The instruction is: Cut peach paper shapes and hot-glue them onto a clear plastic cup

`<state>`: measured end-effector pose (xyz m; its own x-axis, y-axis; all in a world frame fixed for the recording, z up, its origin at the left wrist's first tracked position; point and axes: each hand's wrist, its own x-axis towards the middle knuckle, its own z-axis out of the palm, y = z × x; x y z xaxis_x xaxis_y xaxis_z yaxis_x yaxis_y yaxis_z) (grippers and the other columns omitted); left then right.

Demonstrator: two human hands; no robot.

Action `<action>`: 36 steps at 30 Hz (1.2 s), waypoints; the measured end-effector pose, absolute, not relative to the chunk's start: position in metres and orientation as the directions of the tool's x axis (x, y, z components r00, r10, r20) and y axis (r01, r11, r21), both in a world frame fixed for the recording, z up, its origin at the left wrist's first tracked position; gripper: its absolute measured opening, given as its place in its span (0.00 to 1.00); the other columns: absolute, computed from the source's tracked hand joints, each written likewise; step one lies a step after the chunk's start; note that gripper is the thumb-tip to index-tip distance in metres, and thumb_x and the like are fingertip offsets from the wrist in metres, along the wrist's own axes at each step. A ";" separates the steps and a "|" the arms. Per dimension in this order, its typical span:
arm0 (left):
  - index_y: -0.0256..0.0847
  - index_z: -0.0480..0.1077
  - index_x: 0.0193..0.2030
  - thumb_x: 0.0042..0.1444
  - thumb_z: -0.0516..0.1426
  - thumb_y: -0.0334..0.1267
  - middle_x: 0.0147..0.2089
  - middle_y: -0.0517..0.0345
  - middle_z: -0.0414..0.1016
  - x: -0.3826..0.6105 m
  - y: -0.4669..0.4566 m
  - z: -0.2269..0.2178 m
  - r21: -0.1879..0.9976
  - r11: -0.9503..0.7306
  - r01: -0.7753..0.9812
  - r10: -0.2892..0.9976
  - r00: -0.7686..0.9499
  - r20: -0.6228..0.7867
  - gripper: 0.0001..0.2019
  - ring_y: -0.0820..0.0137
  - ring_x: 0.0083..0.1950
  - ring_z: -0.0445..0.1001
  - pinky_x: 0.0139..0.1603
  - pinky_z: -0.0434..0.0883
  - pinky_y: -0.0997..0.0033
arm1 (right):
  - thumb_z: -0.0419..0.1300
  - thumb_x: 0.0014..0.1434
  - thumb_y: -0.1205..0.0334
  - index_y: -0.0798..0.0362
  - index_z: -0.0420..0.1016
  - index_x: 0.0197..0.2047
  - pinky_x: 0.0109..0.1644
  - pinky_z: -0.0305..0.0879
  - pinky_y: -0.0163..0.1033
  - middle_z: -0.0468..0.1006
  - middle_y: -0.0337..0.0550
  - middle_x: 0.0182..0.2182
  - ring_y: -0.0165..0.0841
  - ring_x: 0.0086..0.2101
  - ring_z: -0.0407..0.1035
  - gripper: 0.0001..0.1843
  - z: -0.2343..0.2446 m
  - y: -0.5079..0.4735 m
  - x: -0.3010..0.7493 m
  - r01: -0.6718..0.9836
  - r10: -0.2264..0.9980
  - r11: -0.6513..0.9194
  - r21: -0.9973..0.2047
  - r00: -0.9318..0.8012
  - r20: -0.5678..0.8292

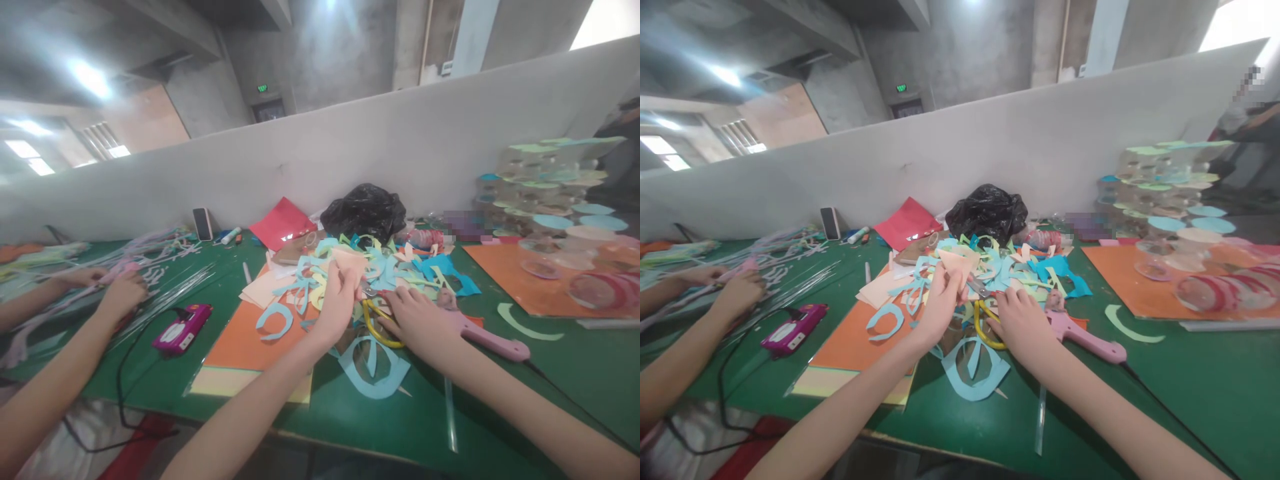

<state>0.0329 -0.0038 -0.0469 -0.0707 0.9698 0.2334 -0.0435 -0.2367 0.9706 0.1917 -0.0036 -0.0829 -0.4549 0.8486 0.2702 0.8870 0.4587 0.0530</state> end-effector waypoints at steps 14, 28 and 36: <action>0.40 0.63 0.34 0.63 0.53 0.44 0.25 0.65 0.61 0.021 0.006 -0.044 0.946 -0.318 0.063 0.943 -0.078 0.323 0.10 0.77 0.26 0.60 0.30 0.59 0.75 | 0.56 0.58 0.61 0.62 0.73 0.45 0.41 0.60 0.40 0.73 0.58 0.42 0.45 0.43 0.70 0.15 -0.060 0.011 0.186 0.929 0.940 0.326 -0.173 -0.299 0.163; 0.39 0.66 0.34 0.50 0.64 0.43 0.33 0.61 0.70 0.007 0.025 -0.033 0.862 -0.269 -0.430 0.958 -0.212 0.194 0.13 0.79 0.31 0.67 0.33 0.65 0.77 | 0.63 0.49 0.38 0.50 0.68 0.34 0.26 0.59 0.37 0.71 0.38 0.25 0.32 0.24 0.64 0.23 -0.038 0.023 0.228 0.434 0.992 0.107 -0.895 -0.107 0.066; 0.39 0.60 0.26 0.50 0.64 0.43 0.25 0.67 0.55 0.009 0.027 -0.043 0.884 -0.236 -0.403 0.964 -0.209 0.162 0.17 0.80 0.27 0.58 0.30 0.62 0.78 | 0.62 0.51 0.37 0.49 0.61 0.31 0.19 0.42 0.31 0.59 0.28 0.16 0.22 0.15 0.50 0.24 -0.052 0.008 0.210 0.179 0.879 -0.092 -0.979 -0.448 -0.164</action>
<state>0.0087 0.0273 -0.0431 -0.2095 0.9644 0.1617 -0.4034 -0.2358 0.8841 0.2105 0.0077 -0.0520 -0.4481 0.8787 -0.1643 0.1795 -0.0916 -0.9795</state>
